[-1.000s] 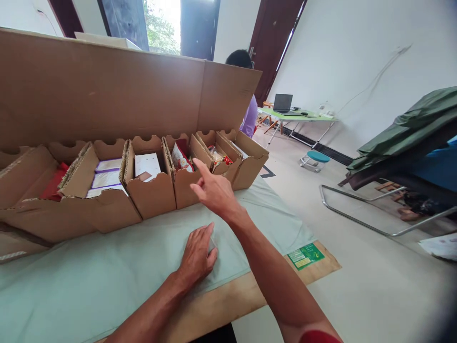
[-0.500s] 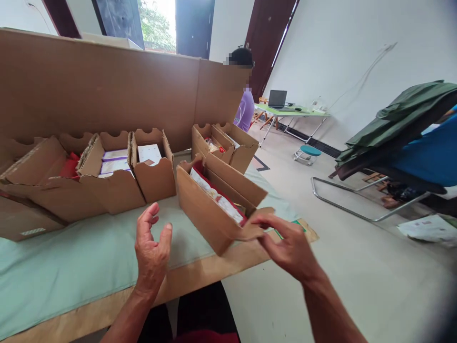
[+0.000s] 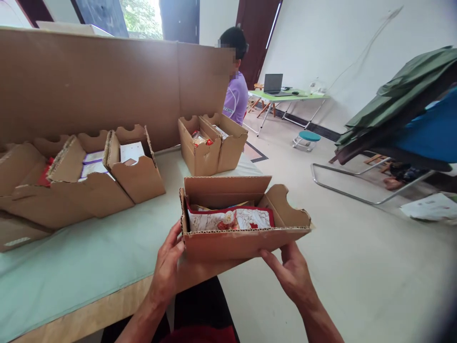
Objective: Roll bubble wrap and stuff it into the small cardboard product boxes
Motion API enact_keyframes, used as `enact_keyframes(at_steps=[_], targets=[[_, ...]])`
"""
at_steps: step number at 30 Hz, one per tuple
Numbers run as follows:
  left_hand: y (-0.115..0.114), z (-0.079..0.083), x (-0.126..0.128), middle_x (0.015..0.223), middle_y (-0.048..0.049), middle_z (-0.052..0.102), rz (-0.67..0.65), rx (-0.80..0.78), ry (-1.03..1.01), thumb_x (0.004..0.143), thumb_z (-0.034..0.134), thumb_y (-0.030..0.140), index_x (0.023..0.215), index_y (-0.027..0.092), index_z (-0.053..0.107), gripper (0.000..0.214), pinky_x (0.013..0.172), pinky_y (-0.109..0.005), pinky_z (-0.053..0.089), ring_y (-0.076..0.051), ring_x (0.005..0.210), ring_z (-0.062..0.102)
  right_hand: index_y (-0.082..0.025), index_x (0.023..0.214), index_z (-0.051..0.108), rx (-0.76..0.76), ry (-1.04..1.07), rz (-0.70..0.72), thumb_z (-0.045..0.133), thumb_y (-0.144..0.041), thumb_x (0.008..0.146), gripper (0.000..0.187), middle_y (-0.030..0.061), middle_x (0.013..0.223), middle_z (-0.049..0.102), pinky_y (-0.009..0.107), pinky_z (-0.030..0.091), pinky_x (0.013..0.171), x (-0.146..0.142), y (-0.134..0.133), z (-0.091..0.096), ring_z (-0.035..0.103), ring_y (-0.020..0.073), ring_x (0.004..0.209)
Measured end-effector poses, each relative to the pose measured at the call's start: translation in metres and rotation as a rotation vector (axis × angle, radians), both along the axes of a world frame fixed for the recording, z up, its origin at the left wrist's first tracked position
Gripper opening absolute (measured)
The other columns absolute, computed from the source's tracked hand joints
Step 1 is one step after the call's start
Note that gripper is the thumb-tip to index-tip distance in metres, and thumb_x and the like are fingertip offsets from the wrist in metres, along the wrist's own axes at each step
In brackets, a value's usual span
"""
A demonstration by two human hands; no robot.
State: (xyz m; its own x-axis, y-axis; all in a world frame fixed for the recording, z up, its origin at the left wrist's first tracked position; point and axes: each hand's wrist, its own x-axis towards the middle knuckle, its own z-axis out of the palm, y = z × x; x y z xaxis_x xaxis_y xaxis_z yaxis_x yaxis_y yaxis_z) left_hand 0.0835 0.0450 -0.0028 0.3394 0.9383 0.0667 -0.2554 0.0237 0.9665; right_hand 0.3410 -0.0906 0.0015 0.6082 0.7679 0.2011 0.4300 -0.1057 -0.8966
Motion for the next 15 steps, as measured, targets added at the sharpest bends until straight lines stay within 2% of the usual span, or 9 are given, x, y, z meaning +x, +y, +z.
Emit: enact_keyframes(at_steps=[2, 4, 7, 10, 11, 13, 15], targets=[[0.0, 0.002, 0.002, 0.156, -0.0087, 0.055, 0.062, -0.003, -0.039, 0.1, 0.051, 0.047, 0.147, 0.023, 0.057, 0.053, 0.121, -0.046, 0.042, -0.031, 0.148, 0.046, -0.022, 0.121, 0.064, 0.005, -0.029, 0.045, 0.074, -0.057, 0.083, 0.053, 0.014, 0.12, 0.074, 0.048, 0.058, 0.094, 0.001, 0.023, 0.003, 0.07, 0.0346, 0.113], [0.011, 0.008, 0.004, 0.158, -0.0074, 0.053, 0.145, 0.025, -0.086, 0.1, 0.05, 0.047, 0.147, 0.024, 0.056, 0.053, 0.125, -0.047, 0.037, -0.03, 0.151, 0.042, -0.021, 0.117, 0.065, 0.04, -0.065, 0.134, 0.074, -0.056, 0.083, 0.05, 0.0127, 0.114, 0.075, 0.046, 0.058, 0.091, 0.006, 0.053, 0.009, 0.07, 0.0331, 0.109], [0.043, 0.015, 0.009, 0.161, -0.0066, 0.049, 0.206, 0.113, -0.11, 0.1, 0.049, 0.047, 0.15, 0.025, 0.052, 0.055, 0.127, -0.048, 0.032, -0.028, 0.153, 0.04, -0.02, 0.113, 0.065, 0.123, -0.092, 0.254, 0.075, -0.052, 0.082, 0.046, 0.0101, 0.105, 0.076, 0.043, 0.058, 0.086, 0.015, 0.107, 0.02, 0.071, 0.0295, 0.099], [0.074, 0.016, 0.009, 0.163, -0.0071, 0.047, 0.193, 0.171, 0.077, 0.102, 0.039, 0.048, 0.154, 0.024, 0.048, 0.058, 0.126, -0.05, 0.034, -0.028, 0.152, 0.04, -0.02, 0.113, 0.064, 0.185, -0.086, 0.276, 0.077, -0.051, 0.078, 0.048, 0.0073, 0.103, 0.075, 0.043, 0.059, 0.083, 0.019, 0.148, 0.024, 0.071, 0.0267, 0.092], [0.08, 0.015, 0.007, 0.16, -0.0077, 0.05, 0.184, 0.175, 0.18, 0.102, 0.037, 0.048, 0.153, 0.023, 0.048, 0.058, 0.123, -0.05, 0.038, -0.028, 0.15, 0.044, -0.021, 0.113, 0.064, 0.183, -0.083, 0.261, 0.077, -0.052, 0.078, 0.048, 0.0067, 0.102, 0.075, 0.044, 0.06, 0.081, 0.019, 0.155, 0.022, 0.071, 0.0267, 0.09], [0.084, 0.013, -0.003, 0.149, -0.0095, 0.062, 0.186, 0.178, 0.326, 0.1, 0.044, 0.047, 0.145, 0.022, 0.058, 0.053, 0.117, -0.05, 0.046, -0.028, 0.139, 0.056, -0.024, 0.109, 0.066, 0.138, -0.078, 0.229, 0.077, -0.052, 0.079, 0.042, 0.0066, 0.1, 0.074, 0.046, 0.06, 0.077, 0.018, 0.159, 0.013, 0.072, 0.028, 0.087], [0.08, 0.011, -0.022, 0.136, -0.0089, 0.071, 0.219, 0.193, 0.427, 0.094, 0.056, 0.044, 0.133, 0.024, 0.069, 0.046, 0.109, -0.047, 0.053, -0.028, 0.126, 0.066, -0.035, 0.101, 0.071, 0.081, -0.081, 0.218, 0.08, -0.049, 0.08, 0.027, 0.0095, 0.093, 0.074, 0.046, 0.057, 0.068, 0.019, 0.153, -0.002, 0.072, 0.0282, 0.08]])
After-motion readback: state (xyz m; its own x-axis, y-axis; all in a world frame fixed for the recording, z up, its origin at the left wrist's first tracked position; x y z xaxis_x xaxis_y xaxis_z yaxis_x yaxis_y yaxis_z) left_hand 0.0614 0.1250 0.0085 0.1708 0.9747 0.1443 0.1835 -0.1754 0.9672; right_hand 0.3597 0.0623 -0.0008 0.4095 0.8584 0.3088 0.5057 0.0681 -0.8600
